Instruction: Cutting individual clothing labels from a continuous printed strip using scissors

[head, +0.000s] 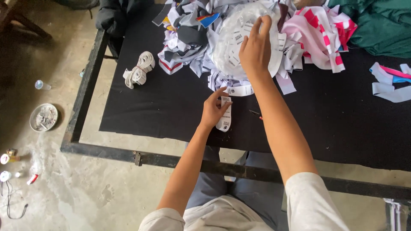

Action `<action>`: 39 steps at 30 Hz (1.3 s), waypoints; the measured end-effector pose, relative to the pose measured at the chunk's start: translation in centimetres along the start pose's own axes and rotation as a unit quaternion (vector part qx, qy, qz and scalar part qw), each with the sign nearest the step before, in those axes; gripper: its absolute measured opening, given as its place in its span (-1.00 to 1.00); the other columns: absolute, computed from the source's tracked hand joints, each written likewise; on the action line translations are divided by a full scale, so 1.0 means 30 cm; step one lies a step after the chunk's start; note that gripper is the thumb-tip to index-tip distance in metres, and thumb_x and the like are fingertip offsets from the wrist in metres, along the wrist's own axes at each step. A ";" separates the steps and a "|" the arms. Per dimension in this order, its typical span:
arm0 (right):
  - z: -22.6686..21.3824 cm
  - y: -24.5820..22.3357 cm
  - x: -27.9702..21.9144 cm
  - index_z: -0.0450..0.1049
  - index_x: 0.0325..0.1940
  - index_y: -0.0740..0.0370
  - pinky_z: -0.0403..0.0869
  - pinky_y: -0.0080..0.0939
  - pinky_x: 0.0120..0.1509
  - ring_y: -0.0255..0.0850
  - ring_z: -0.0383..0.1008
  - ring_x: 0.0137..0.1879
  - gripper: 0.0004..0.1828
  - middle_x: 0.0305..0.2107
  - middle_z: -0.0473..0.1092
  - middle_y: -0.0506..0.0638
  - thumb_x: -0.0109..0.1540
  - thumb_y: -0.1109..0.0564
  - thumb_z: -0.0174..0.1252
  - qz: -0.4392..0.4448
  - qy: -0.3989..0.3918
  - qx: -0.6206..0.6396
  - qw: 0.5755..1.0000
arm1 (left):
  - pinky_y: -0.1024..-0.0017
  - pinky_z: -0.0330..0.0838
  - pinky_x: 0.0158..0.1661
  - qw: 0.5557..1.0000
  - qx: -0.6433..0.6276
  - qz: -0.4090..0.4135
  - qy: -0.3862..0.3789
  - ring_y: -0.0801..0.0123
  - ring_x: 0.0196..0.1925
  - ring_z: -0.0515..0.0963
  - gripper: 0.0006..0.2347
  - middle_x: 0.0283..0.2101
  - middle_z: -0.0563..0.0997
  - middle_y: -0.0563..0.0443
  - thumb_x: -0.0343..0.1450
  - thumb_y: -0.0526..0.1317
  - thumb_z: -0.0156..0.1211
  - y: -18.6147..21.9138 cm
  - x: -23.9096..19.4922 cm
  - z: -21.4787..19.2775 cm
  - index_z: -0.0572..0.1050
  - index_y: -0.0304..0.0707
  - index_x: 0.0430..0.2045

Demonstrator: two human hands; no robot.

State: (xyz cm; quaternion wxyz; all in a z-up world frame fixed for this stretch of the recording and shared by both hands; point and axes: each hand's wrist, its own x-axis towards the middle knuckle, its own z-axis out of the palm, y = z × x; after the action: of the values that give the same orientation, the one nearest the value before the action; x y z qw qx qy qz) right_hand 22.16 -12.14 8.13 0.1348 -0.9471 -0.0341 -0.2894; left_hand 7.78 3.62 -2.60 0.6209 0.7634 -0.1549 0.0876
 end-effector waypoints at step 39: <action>-0.035 0.205 -0.785 0.50 -0.10 0.41 0.38 -0.33 -0.55 -0.22 0.41 -0.57 -0.89 -0.54 0.36 0.10 0.31 0.30 0.20 0.269 -0.013 0.621 0.736 | 0.25 0.59 -0.36 0.991 0.084 0.004 -0.107 0.15 -0.37 0.69 -0.47 -0.25 0.70 -0.06 0.29 -0.15 0.47 0.075 -0.113 0.068 0.46 -0.04 0.19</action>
State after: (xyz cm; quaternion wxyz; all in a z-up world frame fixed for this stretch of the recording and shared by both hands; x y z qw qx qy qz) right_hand 2.91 -18.02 -5.60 0.7645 -0.6266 0.0481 -0.1437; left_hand 3.72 1.65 -2.07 0.5343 0.8170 -0.2160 0.0205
